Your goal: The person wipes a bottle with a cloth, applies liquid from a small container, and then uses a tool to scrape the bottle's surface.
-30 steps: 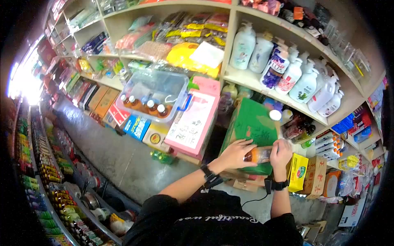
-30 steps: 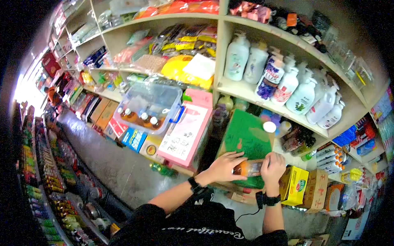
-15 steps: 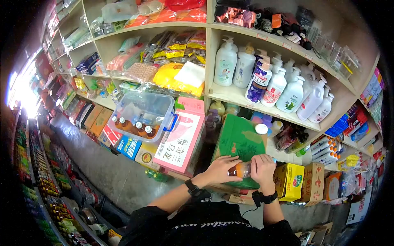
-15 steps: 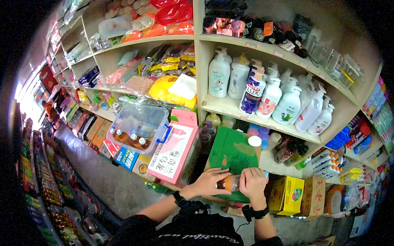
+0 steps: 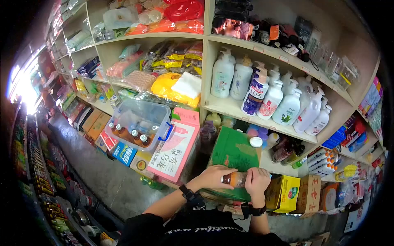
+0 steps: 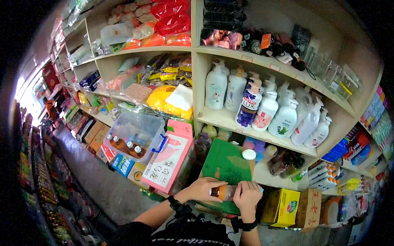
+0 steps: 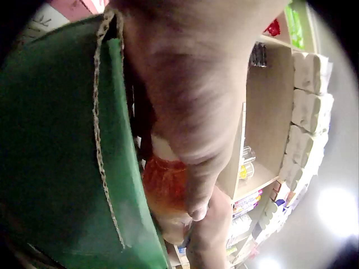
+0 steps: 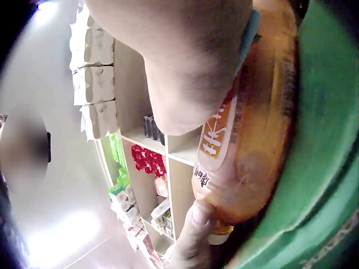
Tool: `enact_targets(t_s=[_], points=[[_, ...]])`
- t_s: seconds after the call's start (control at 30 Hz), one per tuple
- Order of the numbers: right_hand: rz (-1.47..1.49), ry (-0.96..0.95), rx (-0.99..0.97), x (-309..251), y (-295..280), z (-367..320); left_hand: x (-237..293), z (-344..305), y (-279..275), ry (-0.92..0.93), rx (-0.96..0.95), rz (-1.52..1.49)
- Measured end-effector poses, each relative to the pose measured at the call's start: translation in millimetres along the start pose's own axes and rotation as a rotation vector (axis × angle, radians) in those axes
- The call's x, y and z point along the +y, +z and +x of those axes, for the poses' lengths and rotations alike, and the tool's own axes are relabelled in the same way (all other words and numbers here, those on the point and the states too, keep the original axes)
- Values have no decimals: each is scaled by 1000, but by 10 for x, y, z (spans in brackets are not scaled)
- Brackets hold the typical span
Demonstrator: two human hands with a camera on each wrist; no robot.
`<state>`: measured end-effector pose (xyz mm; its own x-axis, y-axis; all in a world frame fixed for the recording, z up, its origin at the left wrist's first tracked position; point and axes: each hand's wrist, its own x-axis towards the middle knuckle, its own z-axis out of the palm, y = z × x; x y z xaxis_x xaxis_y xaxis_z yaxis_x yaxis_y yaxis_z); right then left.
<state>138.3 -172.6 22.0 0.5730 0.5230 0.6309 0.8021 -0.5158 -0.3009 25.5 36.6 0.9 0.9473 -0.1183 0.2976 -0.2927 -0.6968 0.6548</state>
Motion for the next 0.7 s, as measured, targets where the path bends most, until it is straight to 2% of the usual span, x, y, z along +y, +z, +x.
enact_targets(t_s=[0.23,0.7], points=[[11,22,35,-27,-8,-44,19,0,-8,43,43,-9],[-28,47,44,-54,40,-52,28,-28,-53,-31,-20,-26]])
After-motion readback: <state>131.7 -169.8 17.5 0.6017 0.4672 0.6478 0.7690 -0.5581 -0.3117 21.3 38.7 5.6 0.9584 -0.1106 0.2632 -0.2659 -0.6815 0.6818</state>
